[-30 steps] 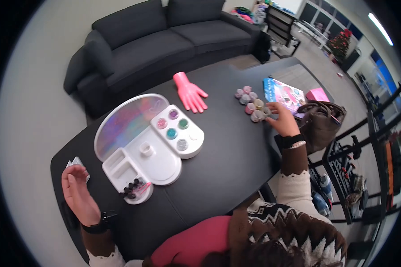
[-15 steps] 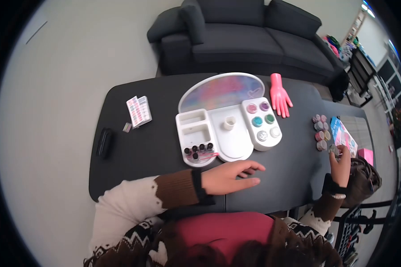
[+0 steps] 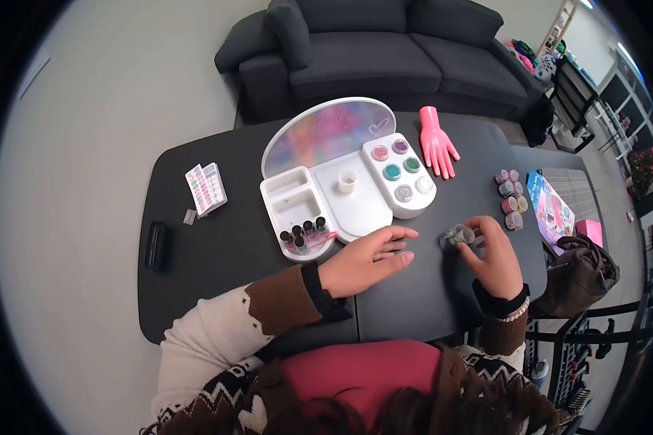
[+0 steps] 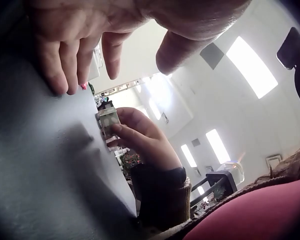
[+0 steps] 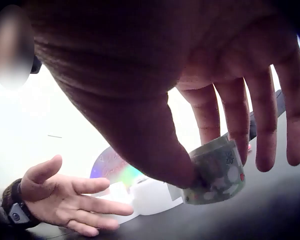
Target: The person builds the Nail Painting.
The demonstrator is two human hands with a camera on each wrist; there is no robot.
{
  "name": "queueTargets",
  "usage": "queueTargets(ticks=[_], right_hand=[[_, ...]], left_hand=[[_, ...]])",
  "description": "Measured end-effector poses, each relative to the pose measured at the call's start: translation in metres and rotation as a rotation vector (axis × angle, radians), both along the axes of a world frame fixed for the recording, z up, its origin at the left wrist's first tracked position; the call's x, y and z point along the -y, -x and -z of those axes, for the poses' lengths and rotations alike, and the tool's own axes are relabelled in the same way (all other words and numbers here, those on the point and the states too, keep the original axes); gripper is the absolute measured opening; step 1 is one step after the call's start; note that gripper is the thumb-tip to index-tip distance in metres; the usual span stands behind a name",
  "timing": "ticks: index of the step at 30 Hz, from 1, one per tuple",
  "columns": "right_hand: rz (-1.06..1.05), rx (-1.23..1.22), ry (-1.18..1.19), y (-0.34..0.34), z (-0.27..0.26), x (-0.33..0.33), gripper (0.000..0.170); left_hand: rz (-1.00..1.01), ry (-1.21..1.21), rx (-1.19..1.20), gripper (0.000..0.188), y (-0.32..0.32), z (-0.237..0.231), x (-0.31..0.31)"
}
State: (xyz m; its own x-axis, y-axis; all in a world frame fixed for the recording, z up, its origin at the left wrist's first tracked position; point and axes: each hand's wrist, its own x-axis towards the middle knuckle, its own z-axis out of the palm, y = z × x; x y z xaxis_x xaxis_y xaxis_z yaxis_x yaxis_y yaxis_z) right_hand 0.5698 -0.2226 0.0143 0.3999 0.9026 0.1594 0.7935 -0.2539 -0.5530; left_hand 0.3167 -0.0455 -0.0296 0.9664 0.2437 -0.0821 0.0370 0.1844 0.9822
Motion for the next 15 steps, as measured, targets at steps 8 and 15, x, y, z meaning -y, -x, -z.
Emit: queueTargets(ticks=[8,15], right_hand=[[-0.169,0.017,-0.102,0.044,-0.015,-0.026,0.037],[-0.301,0.057,-0.205,0.072,-0.023,-0.036,0.037]], left_hand=[[-0.143,0.02,0.013,0.053,0.003,0.004,0.0],[-0.184,0.156,0.021,0.045,0.005,-0.015,0.006]])
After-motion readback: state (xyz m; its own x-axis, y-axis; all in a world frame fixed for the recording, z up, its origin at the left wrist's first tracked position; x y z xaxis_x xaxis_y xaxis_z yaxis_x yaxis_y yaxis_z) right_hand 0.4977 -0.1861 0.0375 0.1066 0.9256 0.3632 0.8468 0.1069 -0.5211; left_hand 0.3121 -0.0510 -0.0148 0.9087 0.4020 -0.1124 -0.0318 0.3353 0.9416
